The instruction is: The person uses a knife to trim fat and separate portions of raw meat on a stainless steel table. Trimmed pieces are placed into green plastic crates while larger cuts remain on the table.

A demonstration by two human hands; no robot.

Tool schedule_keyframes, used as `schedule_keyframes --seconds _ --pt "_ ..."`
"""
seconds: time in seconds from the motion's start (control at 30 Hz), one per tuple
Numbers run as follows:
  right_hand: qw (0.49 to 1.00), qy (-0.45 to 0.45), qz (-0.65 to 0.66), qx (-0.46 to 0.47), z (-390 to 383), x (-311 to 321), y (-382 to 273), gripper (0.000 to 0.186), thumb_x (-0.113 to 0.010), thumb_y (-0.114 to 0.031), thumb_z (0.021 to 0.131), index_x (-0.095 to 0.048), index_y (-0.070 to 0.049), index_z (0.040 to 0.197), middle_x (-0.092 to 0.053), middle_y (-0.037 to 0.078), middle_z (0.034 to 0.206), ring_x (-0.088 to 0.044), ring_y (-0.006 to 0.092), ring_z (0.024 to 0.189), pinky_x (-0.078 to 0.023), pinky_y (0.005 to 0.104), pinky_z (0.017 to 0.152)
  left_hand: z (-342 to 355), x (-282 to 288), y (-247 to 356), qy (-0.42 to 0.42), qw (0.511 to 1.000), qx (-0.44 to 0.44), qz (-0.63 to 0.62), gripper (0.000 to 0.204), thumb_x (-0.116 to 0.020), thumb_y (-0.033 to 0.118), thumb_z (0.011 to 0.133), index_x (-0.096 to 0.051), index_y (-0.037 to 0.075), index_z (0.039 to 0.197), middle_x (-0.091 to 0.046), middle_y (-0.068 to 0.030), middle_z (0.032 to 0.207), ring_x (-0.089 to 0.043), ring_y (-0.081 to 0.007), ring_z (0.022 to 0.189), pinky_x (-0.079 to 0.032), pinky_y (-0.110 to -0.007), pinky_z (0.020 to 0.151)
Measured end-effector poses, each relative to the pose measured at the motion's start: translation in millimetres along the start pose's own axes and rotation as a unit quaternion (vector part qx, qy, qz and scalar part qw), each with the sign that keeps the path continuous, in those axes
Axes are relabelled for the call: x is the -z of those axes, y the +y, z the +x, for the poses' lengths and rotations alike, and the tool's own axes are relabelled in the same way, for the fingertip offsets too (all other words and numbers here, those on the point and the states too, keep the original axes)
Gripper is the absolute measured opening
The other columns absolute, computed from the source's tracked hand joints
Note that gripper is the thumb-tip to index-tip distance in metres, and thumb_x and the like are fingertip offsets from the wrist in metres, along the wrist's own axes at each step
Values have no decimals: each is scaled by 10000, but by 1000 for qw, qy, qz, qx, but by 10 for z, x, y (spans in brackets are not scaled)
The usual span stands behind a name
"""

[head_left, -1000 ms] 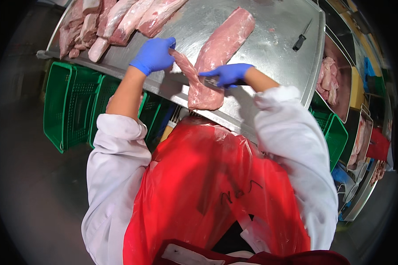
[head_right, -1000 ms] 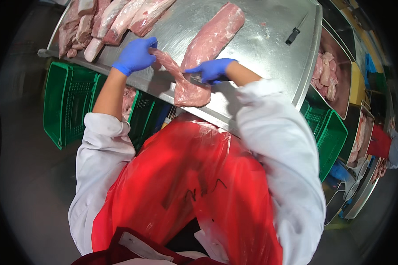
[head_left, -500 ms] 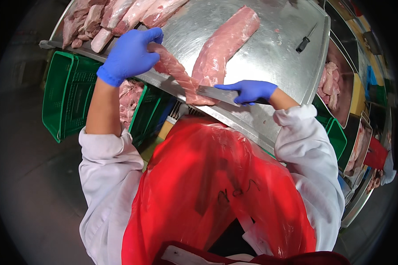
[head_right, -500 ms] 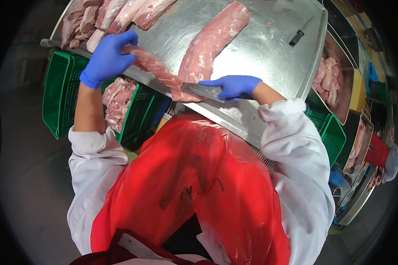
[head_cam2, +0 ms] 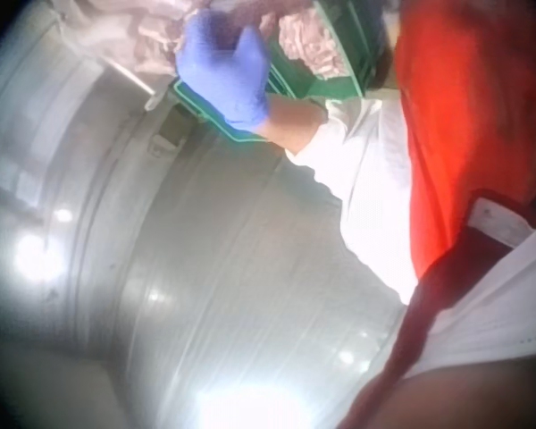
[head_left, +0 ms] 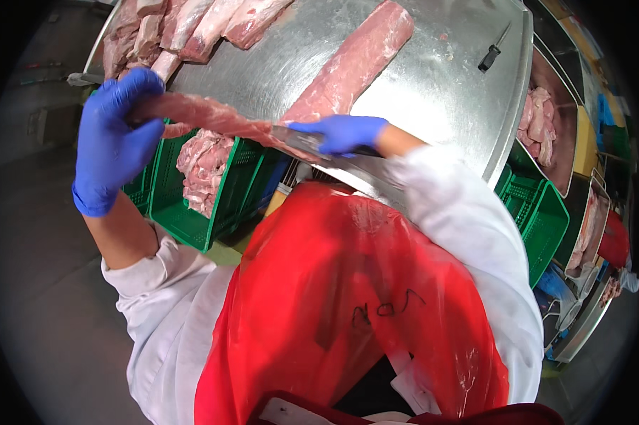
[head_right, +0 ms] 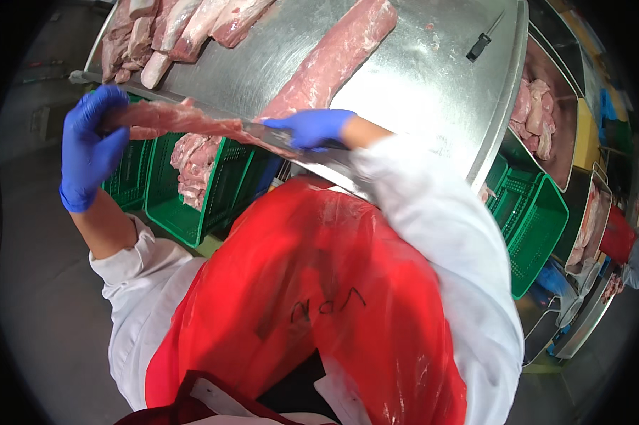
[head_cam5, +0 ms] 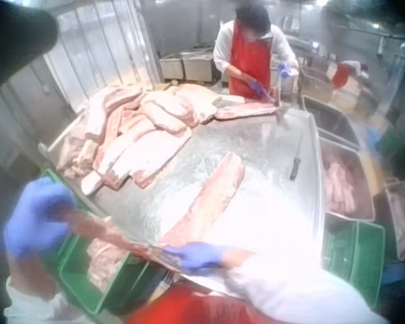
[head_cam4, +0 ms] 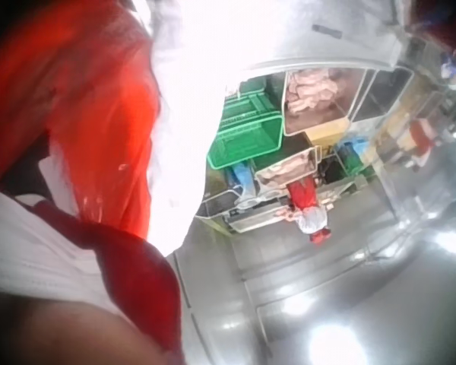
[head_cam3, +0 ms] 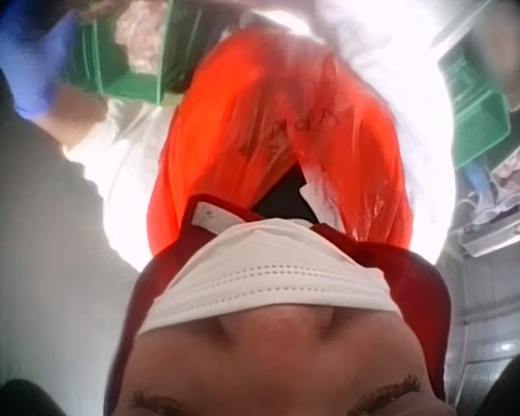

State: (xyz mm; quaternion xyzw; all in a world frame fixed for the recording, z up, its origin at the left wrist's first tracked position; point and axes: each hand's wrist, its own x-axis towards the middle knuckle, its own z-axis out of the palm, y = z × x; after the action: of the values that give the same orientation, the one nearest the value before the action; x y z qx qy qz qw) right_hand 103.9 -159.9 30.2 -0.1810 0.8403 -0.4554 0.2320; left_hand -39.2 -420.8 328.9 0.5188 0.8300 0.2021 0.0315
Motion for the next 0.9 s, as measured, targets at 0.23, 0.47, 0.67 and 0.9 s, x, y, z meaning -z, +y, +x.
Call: schedule_keyframes --seconds 0.23,0.47,0.67,0.9 --pt "983 -164 47 -62 -322 -192 -458 707 -589 -292 945 -292 -314 1586 -713 78 949 -666 195 768 -521 340 817 -1214 1114 -926 191 957 214 48 375 -616 -8 870 -608 -57 1242 -648 -60 1135 -597 -132 1045 -479 -273 919" --pt "909 189 322 -183 -1554 80 197 772 -576 -37 902 -308 -261 1590 -616 32 820 -537 78 600 -479 245 545 -2504 848 -2574 -35 875 478 71 418 -698 122 822 -622 -53 1194 -671 -122 1092 -610 -181 1004 -493 -333 899" --pt "818 377 388 -194 -1866 -52 240 810 -606 3 892 -305 -271 1592 -614 6 881 -530 71 610 -442 222 501 -779 -1854 -2225 -122 952 269 -82 710 -688 456 886 -527 -28 1380 -561 -258 1383 -562 -390 1266 -447 -443 1064" --pt "748 492 360 -263 -2499 -469 110 814 -603 -3 914 -261 -261 1605 -615 14 840 -519 58 601 -432 211 496 552 -3673 -992 -412 886 166 -134 748 -448 554 997 -476 -59 1426 -537 -317 1390 -546 -406 1294 -395 -461 1118"
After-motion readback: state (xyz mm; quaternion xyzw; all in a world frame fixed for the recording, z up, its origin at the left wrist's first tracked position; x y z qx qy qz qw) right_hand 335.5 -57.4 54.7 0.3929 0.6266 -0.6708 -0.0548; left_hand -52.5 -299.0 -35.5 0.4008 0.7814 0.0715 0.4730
